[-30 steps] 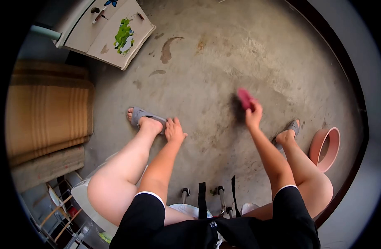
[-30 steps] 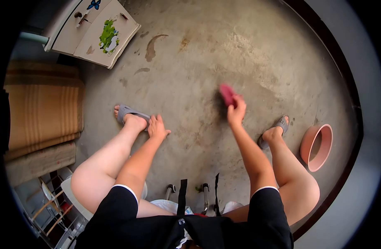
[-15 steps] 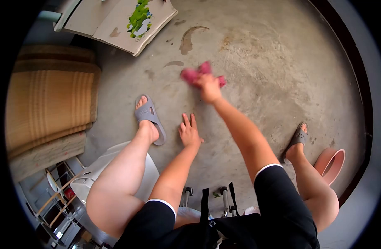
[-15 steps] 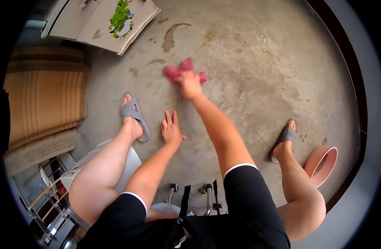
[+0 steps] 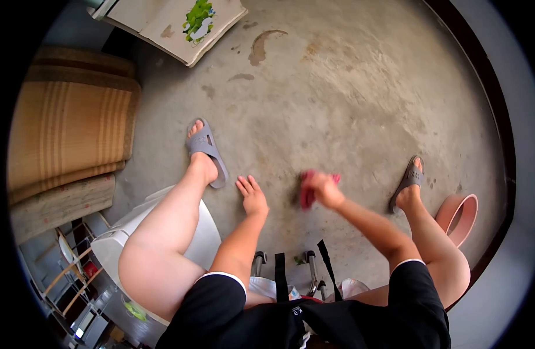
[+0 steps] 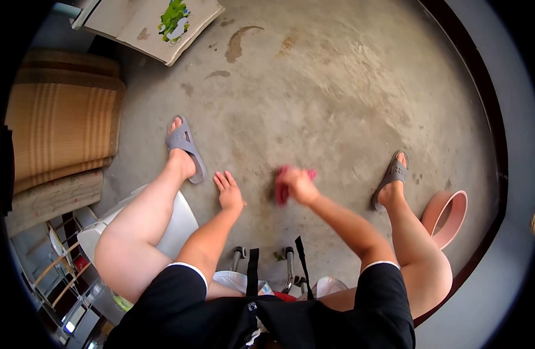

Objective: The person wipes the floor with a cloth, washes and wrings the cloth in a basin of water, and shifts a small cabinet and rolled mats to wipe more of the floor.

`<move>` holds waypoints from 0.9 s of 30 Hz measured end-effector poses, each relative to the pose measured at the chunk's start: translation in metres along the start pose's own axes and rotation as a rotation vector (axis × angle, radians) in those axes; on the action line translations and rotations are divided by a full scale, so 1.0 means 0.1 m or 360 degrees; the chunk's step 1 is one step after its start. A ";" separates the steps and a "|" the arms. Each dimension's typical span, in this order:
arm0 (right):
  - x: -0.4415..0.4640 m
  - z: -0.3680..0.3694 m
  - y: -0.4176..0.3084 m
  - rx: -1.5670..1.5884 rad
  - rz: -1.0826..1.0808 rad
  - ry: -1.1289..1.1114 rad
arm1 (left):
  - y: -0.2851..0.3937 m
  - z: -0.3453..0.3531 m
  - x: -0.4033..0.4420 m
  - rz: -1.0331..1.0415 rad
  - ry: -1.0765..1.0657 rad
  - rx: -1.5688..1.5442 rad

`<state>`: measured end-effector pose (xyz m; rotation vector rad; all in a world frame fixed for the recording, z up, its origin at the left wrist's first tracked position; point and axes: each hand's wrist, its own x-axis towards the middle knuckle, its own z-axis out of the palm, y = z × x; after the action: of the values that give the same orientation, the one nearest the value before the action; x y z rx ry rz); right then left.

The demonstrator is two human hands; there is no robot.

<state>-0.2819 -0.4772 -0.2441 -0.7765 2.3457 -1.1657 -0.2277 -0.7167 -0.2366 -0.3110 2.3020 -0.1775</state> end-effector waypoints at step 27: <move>-0.58 0.12 0.09 -0.0299 0.0489 0.0976 | -0.03 0.08 0.05 -0.0021 0.0172 -0.0222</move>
<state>-0.2331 -0.4427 -0.2516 -0.0884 2.9664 -1.1718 -0.2248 -0.7216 -0.2446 -0.3966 2.4250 -0.0409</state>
